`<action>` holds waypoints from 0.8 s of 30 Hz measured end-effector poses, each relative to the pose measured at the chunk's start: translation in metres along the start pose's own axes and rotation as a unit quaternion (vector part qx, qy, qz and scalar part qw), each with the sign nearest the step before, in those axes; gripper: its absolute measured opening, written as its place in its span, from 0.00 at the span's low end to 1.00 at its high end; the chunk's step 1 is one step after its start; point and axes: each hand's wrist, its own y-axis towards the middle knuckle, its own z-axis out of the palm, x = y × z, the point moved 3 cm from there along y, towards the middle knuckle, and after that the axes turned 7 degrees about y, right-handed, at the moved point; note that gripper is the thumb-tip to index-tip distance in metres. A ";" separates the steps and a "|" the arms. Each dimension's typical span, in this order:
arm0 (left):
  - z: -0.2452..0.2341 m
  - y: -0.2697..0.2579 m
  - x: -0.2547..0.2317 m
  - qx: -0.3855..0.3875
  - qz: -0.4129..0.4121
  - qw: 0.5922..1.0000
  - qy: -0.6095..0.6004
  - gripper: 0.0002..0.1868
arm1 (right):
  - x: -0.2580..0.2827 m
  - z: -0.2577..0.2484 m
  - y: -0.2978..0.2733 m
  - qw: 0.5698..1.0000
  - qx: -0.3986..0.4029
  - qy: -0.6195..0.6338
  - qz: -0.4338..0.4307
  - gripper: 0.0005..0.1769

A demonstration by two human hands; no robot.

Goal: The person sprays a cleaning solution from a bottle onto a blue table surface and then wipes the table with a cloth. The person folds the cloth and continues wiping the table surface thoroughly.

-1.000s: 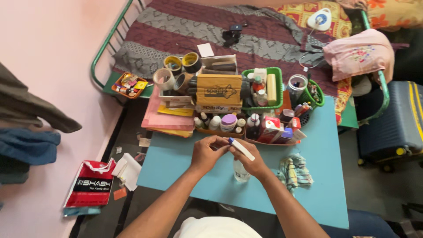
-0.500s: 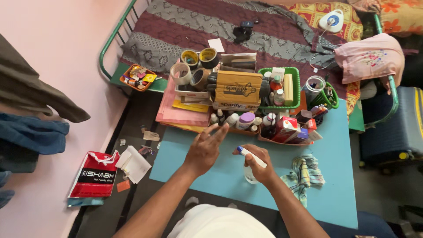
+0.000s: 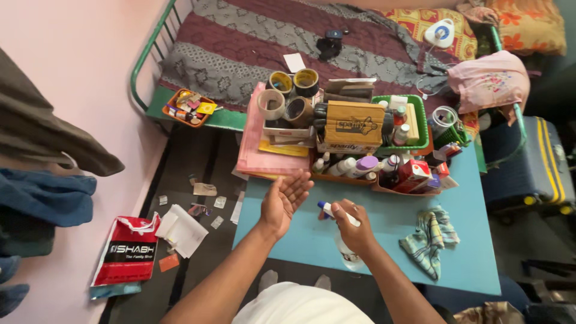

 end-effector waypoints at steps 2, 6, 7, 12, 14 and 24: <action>-0.031 0.015 0.010 -0.067 0.005 0.994 0.085 0.23 | -0.002 0.008 -0.002 1.000 0.004 -0.025 0.007 0.30; -0.118 0.038 0.025 -0.227 0.063 0.760 0.605 0.35 | -0.006 0.022 -0.009 0.995 0.008 -0.075 0.063 0.27; -0.146 0.039 0.029 -0.254 0.063 0.727 0.635 0.32 | -0.009 0.025 -0.013 0.991 0.006 -0.076 0.108 0.25; -0.245 0.017 0.045 -0.254 0.093 0.661 0.700 0.12 | -0.017 0.021 -0.041 0.970 -0.056 -0.103 0.212 0.27; -0.253 0.003 0.051 -0.213 0.086 0.660 0.715 0.14 | -0.024 0.019 -0.053 0.961 -0.073 -0.113 0.241 0.27; -0.181 -0.022 0.039 -0.118 0.112 0.563 0.811 0.29 | -0.055 0.018 -0.100 0.964 -0.129 -0.043 0.227 0.31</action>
